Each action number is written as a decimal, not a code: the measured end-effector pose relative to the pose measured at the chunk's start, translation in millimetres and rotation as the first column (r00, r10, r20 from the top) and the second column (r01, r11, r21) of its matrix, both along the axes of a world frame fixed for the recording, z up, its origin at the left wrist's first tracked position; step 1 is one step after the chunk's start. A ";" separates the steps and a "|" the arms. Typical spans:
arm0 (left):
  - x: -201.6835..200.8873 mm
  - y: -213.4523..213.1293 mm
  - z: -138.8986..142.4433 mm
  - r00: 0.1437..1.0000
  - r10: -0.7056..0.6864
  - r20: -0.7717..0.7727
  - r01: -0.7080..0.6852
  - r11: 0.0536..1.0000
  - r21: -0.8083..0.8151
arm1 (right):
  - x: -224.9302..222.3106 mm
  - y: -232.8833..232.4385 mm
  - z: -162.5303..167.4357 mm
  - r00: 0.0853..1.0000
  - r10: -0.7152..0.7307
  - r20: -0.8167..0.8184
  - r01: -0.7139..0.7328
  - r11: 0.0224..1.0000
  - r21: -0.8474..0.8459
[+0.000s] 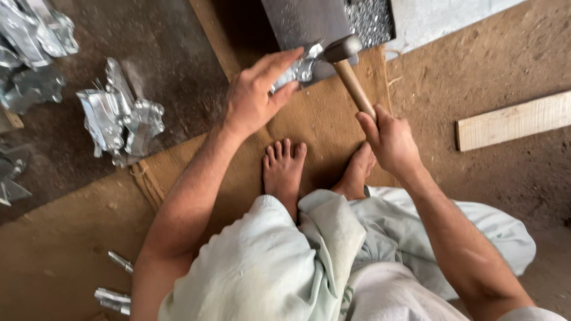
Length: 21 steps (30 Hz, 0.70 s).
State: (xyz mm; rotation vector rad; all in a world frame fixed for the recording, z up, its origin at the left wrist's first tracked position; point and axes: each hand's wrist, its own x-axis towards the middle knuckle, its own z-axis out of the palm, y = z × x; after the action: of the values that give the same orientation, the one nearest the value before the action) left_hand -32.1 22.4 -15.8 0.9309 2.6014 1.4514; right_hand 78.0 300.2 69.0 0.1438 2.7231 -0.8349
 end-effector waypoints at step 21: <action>4.7 -3.2 22.3 0.999 0.013 0.034 -0.016 0.995 0.098 | 30.9 -4.4 31.2 0.889 -0.266 -0.372 0.041 0.857 -0.514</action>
State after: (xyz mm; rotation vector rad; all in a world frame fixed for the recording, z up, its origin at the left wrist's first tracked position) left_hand -27.3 19.2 6.6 0.8908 2.5397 1.5974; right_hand 108.8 295.8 100.2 0.0783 2.7904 -1.7785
